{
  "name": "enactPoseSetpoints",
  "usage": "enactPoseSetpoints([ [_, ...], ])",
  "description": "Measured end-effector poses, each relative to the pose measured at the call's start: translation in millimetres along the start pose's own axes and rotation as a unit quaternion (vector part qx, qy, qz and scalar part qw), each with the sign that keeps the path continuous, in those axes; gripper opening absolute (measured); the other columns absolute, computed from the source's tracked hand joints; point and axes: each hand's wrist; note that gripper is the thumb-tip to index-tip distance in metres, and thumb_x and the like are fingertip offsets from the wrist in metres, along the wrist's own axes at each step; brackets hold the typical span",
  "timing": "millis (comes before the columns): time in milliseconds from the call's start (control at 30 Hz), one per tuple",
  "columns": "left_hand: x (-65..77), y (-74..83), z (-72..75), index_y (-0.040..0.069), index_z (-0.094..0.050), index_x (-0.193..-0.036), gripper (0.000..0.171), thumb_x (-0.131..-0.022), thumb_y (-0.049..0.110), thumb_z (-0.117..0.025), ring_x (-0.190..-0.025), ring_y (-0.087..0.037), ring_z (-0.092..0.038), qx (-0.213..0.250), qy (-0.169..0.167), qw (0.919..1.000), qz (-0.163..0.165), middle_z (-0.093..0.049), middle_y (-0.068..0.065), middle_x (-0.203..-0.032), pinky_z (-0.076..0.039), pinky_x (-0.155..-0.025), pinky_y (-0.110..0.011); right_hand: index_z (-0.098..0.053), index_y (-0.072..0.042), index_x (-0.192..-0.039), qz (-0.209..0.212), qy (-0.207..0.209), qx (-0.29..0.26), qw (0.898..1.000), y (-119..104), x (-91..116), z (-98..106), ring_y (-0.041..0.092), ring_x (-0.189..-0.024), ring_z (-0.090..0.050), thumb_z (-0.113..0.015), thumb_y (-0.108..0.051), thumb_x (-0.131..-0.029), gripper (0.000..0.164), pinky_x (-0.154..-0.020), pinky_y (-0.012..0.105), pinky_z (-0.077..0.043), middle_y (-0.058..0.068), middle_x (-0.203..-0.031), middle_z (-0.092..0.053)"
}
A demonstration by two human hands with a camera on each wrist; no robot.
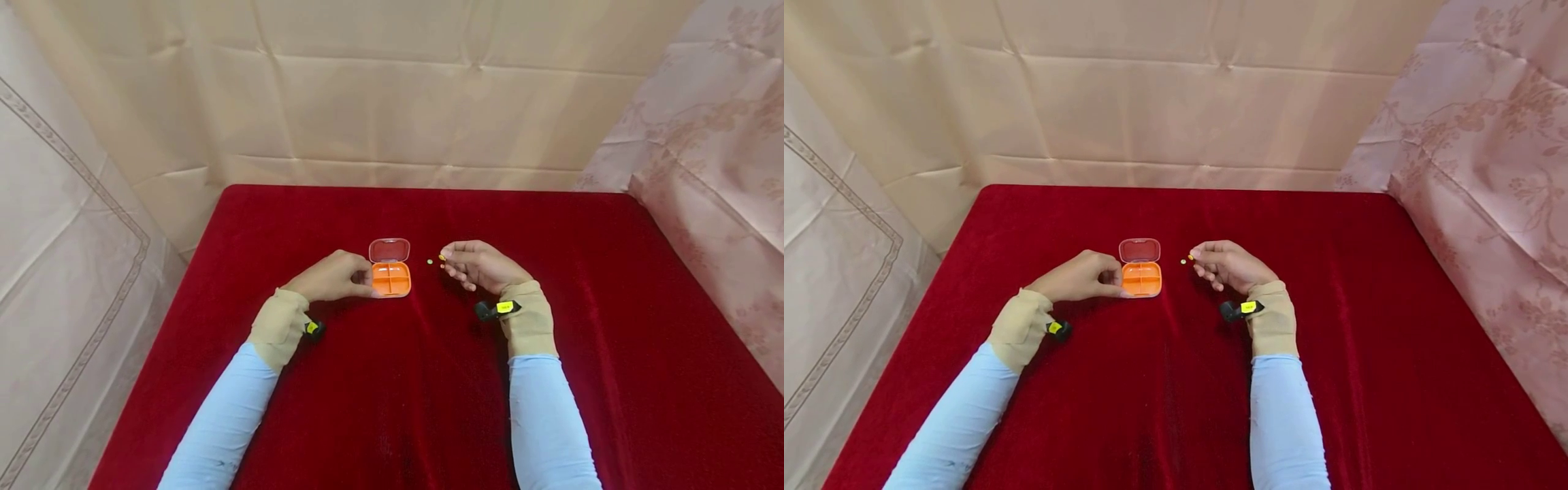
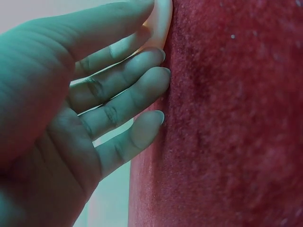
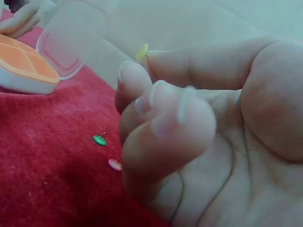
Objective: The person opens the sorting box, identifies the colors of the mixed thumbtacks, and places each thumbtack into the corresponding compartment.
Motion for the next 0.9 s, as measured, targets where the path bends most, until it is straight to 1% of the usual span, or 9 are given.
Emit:
enactPoseSetpoints([
  [133, 0.9, 1.2, 0.4, 0.018, -0.065, -0.078, 0.023, -0.089, 0.028, -0.083, -0.072, -0.010, -0.053, 0.002, 0.000, 1.0000, 0.001, -0.058, 0.008, -0.074, -0.048, -0.069, -0.029, -0.046, 0.016, -0.121, -0.003, -0.001, 0.020, 1.000, 0.9, -1.2, -2.0, 0.012, -0.063, -0.049, -0.052, -0.013, -0.108, 0.032, -0.045, 0.022, -0.040, 0.004, -0.081, -0.057],
  [333, 1.5, 1.1, 0.8, 0.018, -0.066, -0.079, 0.021, -0.089, 0.025, -0.084, -0.073, -0.010, -0.054, 0.007, 0.003, 1.0000, 0.003, -0.060, 0.008, -0.076, -0.048, -0.069, -0.029, -0.043, 0.019, -0.122, 0.003, -0.007, 0.029, 1.000, 0.6, -1.7, -4.0, 0.013, -0.061, -0.048, -0.050, -0.012, -0.108, 0.035, -0.045, 0.022, -0.040, 0.005, -0.080, -0.055],
  [433, 0.5, 1.1, 1.2, 0.017, -0.067, -0.081, 0.020, -0.088, 0.023, -0.085, -0.074, -0.011, -0.056, 0.021, 0.009, 0.9997, 0.000, -0.061, 0.007, -0.078, -0.050, -0.070, -0.029, -0.042, 0.020, -0.122, 0.006, -0.004, 0.038, 0.999, -0.7, -1.3, -4.5, 0.013, -0.061, -0.047, -0.051, -0.012, -0.108, 0.036, -0.045, 0.022, -0.040, 0.005, -0.079, -0.055],
  [600, -1.3, 1.0, 0.8, 0.017, -0.065, -0.083, 0.022, -0.086, 0.020, -0.087, -0.076, -0.013, -0.060, 0.044, 0.021, 0.9988, 0.001, -0.062, 0.005, -0.080, -0.053, -0.071, -0.030, -0.047, 0.017, -0.121, 0.006, 0.003, 0.058, 0.998, -2.5, -1.7, -5.6, 0.013, -0.061, -0.047, -0.054, -0.014, -0.107, 0.035, -0.046, 0.023, -0.041, 0.005, -0.079, -0.055],
  [767, -0.6, -0.4, 0.0, 0.013, -0.061, -0.084, 0.030, -0.082, 0.022, -0.090, -0.076, -0.014, -0.059, 0.054, 0.039, 0.9974, 0.026, -0.060, 0.002, -0.080, -0.052, -0.071, -0.030, -0.048, 0.016, -0.120, 0.000, -0.002, 0.063, 0.998, -3.6, -2.6, -7.7, 0.013, -0.062, -0.047, -0.055, -0.015, -0.106, 0.034, -0.046, 0.023, -0.042, 0.006, -0.079, -0.055],
  [900, 0.6, -0.8, 0.2, 0.011, -0.061, -0.088, 0.035, -0.078, 0.024, -0.093, -0.078, -0.016, -0.061, 0.057, 0.055, 0.9956, 0.051, -0.062, 0.000, -0.083, -0.053, -0.072, -0.031, -0.048, 0.016, -0.120, -0.005, -0.001, 0.063, 0.998, -4.2, -2.9, -8.5, 0.013, -0.062, -0.047, -0.055, -0.015, -0.107, 0.034, -0.046, 0.024, -0.042, 0.006, -0.079, -0.056],
])
Point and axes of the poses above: each hand's wrist, its own x-axis away from the middle knuckle, its own z-axis out of the back of the hand, y = z × x
